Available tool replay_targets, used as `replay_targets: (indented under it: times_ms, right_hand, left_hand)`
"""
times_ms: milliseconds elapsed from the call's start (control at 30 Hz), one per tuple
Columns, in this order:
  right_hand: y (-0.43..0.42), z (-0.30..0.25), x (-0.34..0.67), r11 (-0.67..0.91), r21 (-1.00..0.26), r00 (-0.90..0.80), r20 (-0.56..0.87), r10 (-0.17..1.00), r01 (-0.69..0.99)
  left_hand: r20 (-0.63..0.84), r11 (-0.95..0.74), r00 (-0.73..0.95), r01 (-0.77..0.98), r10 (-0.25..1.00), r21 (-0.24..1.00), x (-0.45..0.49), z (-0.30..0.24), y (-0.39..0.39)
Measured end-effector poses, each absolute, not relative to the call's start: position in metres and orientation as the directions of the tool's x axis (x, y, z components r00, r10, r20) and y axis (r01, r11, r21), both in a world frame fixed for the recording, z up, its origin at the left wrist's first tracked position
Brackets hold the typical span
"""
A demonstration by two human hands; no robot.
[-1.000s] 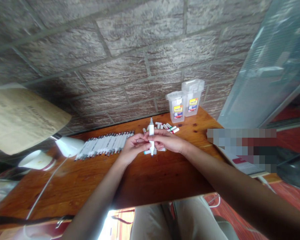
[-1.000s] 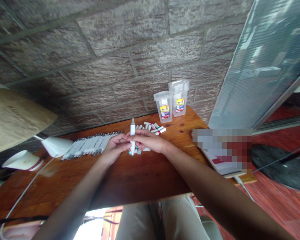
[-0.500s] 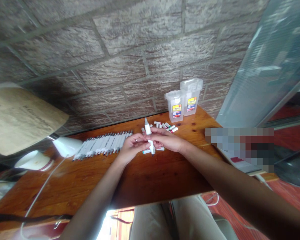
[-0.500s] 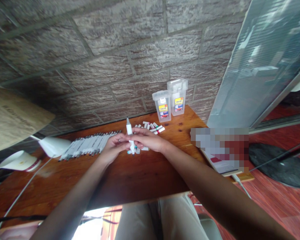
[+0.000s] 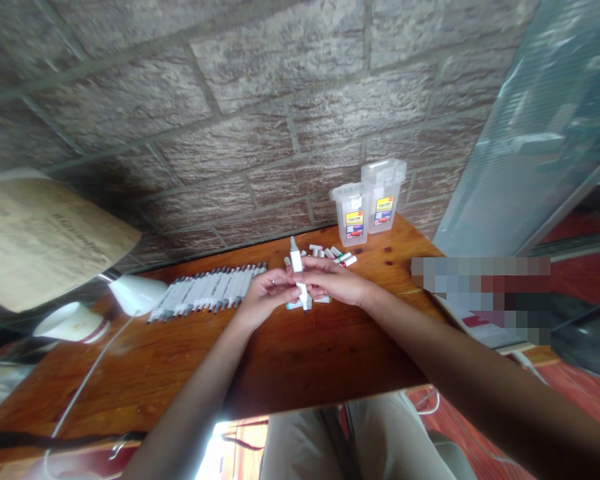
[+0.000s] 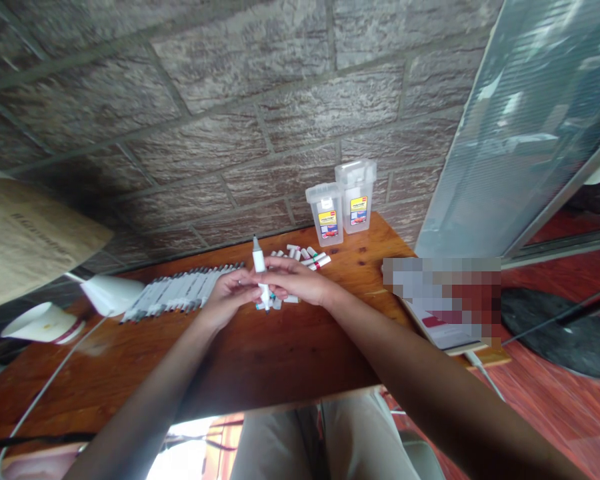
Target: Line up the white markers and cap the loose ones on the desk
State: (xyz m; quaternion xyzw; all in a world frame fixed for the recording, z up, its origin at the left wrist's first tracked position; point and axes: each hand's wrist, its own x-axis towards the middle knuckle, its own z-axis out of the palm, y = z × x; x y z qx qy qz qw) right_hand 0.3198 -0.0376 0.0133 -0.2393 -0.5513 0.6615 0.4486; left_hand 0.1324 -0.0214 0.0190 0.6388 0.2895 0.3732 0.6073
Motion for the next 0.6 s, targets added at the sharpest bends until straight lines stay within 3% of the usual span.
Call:
replay_targets:
  times_ms: [600]
  right_hand:
    - [-0.0426,0.0194,0.3221,0.117,-0.968,-0.497,0.216,0.841,-0.224]
  left_hand:
    - [0.137,-0.119,0.568,-0.069,0.812,0.99,0.1323,0.0234,-0.0227]
